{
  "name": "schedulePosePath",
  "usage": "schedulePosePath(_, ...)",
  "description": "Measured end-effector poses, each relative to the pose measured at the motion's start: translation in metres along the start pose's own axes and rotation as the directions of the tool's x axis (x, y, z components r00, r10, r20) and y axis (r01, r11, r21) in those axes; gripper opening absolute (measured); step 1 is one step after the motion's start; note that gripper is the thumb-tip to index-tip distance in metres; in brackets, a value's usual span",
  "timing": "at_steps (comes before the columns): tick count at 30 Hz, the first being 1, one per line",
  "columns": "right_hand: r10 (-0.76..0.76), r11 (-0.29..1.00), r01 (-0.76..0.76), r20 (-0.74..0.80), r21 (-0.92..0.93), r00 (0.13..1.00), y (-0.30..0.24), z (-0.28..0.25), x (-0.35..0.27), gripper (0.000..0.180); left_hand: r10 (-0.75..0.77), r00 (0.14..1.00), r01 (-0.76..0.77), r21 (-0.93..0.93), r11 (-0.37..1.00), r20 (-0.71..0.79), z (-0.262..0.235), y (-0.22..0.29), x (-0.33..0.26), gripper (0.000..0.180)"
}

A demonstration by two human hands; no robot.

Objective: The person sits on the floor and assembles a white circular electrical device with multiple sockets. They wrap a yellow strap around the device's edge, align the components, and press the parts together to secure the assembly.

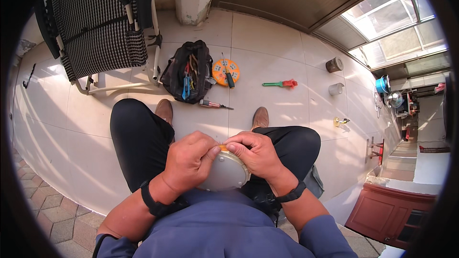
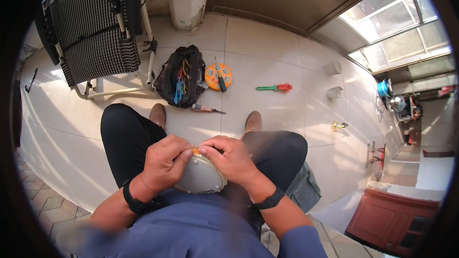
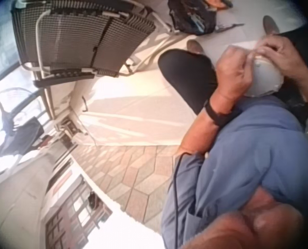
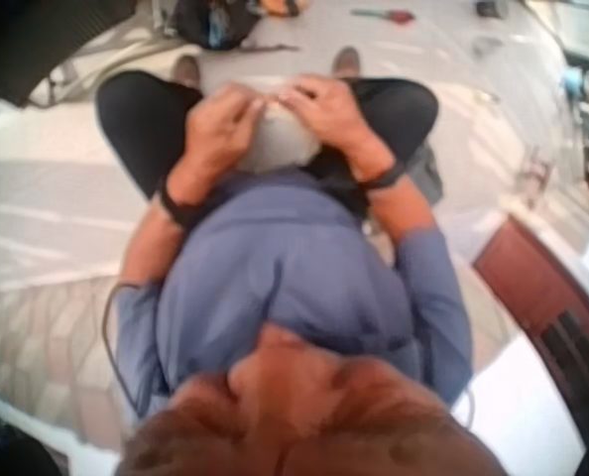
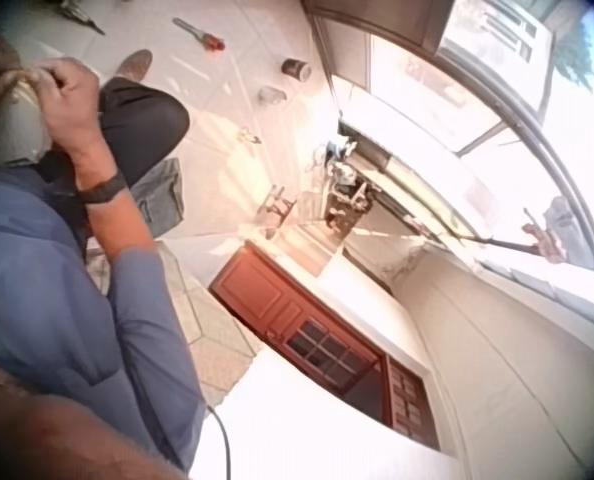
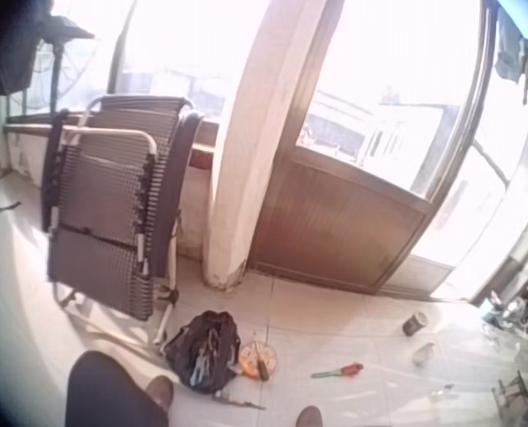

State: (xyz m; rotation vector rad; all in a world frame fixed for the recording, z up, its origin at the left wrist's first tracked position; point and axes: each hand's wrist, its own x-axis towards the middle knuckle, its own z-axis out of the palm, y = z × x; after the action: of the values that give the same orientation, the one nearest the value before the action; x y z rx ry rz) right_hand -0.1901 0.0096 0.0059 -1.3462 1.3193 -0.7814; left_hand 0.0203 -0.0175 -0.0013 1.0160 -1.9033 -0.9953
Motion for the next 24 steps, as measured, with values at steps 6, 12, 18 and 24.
schedulePosePath(6,-0.005,1.0,0.008,0.12,-0.029,0.993,-0.009,-0.013,0.004,0.018,0.01,1.0,-0.01,0.0,1.0,-0.018,0.001,0.0,0.001,0.003)
schedulePosePath(12,-0.108,0.963,0.116,0.047,-0.244,0.993,-0.022,-0.006,0.008,0.014,0.017,1.0,-0.017,-0.009,1.0,-0.023,0.002,0.0,0.002,0.004)
schedulePosePath(18,-0.152,0.943,0.149,0.012,-0.298,0.988,-0.02,-0.001,0.006,0.013,0.017,1.0,-0.018,-0.026,1.0,-0.018,0.001,0.001,0.003,0.004)
schedulePosePath(24,-0.052,0.981,0.056,0.022,-0.187,0.998,-0.015,0.0,0.004,0.015,0.002,1.0,-0.002,-0.057,0.998,0.005,-0.001,0.005,0.003,0.003)
